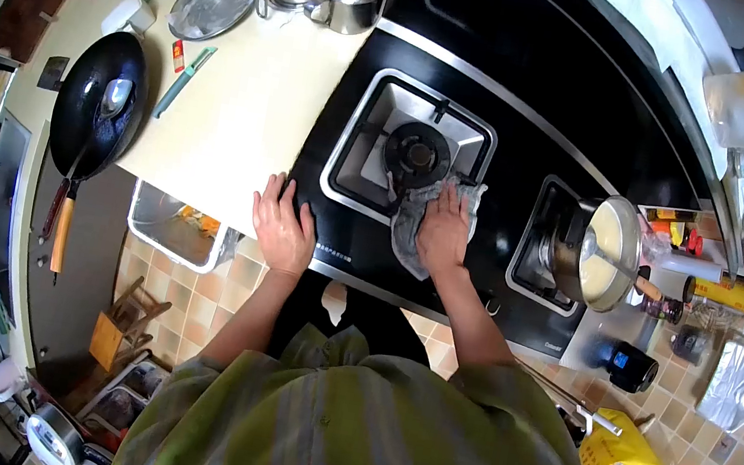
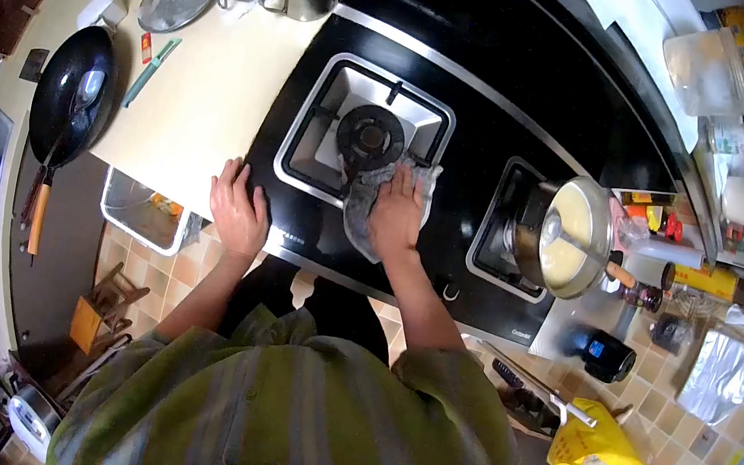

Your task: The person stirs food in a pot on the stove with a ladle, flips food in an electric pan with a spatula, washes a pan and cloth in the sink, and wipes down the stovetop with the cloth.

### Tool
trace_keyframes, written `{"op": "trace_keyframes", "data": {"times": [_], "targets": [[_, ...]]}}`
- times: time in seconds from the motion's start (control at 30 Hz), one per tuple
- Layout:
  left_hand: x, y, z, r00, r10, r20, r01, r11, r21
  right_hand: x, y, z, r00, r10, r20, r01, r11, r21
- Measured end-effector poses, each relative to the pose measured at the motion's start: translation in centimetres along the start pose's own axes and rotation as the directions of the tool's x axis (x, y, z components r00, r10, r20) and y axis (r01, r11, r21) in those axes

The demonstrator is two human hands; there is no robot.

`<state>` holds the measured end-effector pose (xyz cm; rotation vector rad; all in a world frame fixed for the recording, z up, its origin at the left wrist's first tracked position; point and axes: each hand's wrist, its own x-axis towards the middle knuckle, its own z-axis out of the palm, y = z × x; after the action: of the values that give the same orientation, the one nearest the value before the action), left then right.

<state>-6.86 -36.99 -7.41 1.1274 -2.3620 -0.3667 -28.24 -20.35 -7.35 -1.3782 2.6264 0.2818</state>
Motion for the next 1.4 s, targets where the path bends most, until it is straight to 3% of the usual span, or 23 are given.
{"op": "trace_keyframes", "data": {"times": [0.07, 0.17, 0.2, 0.3, 0.43, 0.5, 0.57, 0.63, 0.7, 0.73, 0.77, 0.8, 0.83, 0.9, 0.97, 1.07, 1.2, 1.33, 1.37, 1.4], "targets": [[0.2, -0.1, -0.2, 1.0, 0.001, -0.021, -0.001, 1.0, -0.002, 0.3, -0.8, -0.2, 0.993, 0.007, -0.121, -0.008, 1.0, -0.002], [0.2, -0.2, 0.0, 1.0, -0.003, -0.022, 0.003, 1.0, -0.002, -1.4, -3.0, 0.7, 0.995, 0.056, -0.084, -0.02, 0.925, 0.379], [0.1, -0.2, 0.0, 1.0, -0.006, -0.011, 0.006, 1.0, -0.001, -2.2, -3.7, 0.5, 0.971, 0.061, -0.23, 0.04, 0.91, 0.412], [0.3, -0.2, -0.2, 1.0, 0.004, -0.011, -0.004, 1.0, 0.001, -4.0, -1.7, -0.5, 0.955, -0.025, -0.297, 0.151, 0.899, 0.41], [0.3, -0.2, -0.2, 1.0, -0.025, -0.019, 0.024, 1.0, -0.013, -6.2, 2.3, -3.2, 0.988, 0.026, -0.152, 0.022, 0.952, 0.307], [0.4, -0.3, -0.1, 1.0, -0.021, -0.023, 0.021, 1.0, -0.015, -5.5, 6.1, 0.6, 0.81, 0.362, -0.461, -0.126, 0.876, 0.466], [0.1, -0.3, -0.2, 0.999, -0.028, -0.018, 0.028, 1.0, -0.011, -3.5, 8.3, -2.7, 0.66, 0.591, -0.464, -0.119, 0.693, 0.711], [0.3, -0.2, -0.3, 1.0, -0.018, -0.012, 0.018, 1.0, -0.009, -1.2, 8.5, -7.6, 0.663, 0.569, -0.487, -0.013, 0.66, 0.752], [0.5, -0.1, -0.2, 1.0, -0.016, -0.009, 0.016, 1.0, -0.008, 2.3, 10.2, -7.5, 0.752, 0.463, -0.469, 0.065, 0.656, 0.752], [0.4, -0.2, -0.2, 1.0, -0.021, -0.006, 0.02, 1.0, -0.003, 4.0, 10.6, -7.2, 0.837, 0.403, -0.369, 0.009, 0.665, 0.747], [0.3, -0.3, -0.2, 1.0, -0.021, -0.017, 0.021, 1.0, -0.005, 5.7, 10.7, -7.5, 0.938, 0.334, -0.094, -0.152, 0.638, 0.755], [0.2, -0.3, -0.1, 0.999, -0.021, -0.026, 0.021, 1.0, -0.009, 7.8, 11.4, -5.5, 0.984, 0.171, 0.049, -0.152, 0.664, 0.732], [0.2, -0.3, 0.0, 0.999, -0.02, -0.035, 0.02, 1.0, -0.014, 9.6, 12.0, -3.6, 0.981, 0.006, 0.195, -0.145, 0.69, 0.709], [0.4, -0.2, -0.1, 0.999, -0.025, -0.031, 0.024, 1.0, -0.014, 11.9, 11.9, -4.0, 0.963, -0.049, 0.267, -0.123, 0.798, 0.59], [0.2, -0.2, -0.2, 0.999, -0.028, -0.02, 0.028, 1.0, -0.009, 12.4, 11.7, -3.9, 0.966, -0.054, 0.251, -0.097, 0.828, 0.552], [0.5, 0.0, 0.1, 0.999, -0.036, -0.028, 0.036, 0.999, -0.011, 12.8, 11.8, -3.6, 0.998, -0.02, 0.059, -0.008, 0.899, 0.439], [0.3, -0.1, -0.1, 0.999, -0.036, -0.022, 0.036, 0.999, -0.013, 14.3, 11.0, -2.4, 0.995, 0.071, -0.071, -0.035, 0.906, 0.421], [0.1, -0.3, 0.3, 0.999, -0.026, -0.028, 0.026, 1.0, -0.014, 13.9, 11.3, -1.6, 0.975, 0.021, 0.221, -0.1, 0.93, 0.355], [0.3, -0.1, 0.5, 0.999, -0.02, -0.036, 0.02, 1.0, -0.01, 13.5, 10.9, -2.1, 0.977, -0.013, 0.214, -0.057, 0.946, 0.32], [0.2, -0.1, 0.5, 0.999, -0.017, -0.038, 0.017, 1.0, -0.001, 14.6, 11.8, -0.8, 0.959, -0.144, 0.244, 0.087, 0.969, 0.233]]}}
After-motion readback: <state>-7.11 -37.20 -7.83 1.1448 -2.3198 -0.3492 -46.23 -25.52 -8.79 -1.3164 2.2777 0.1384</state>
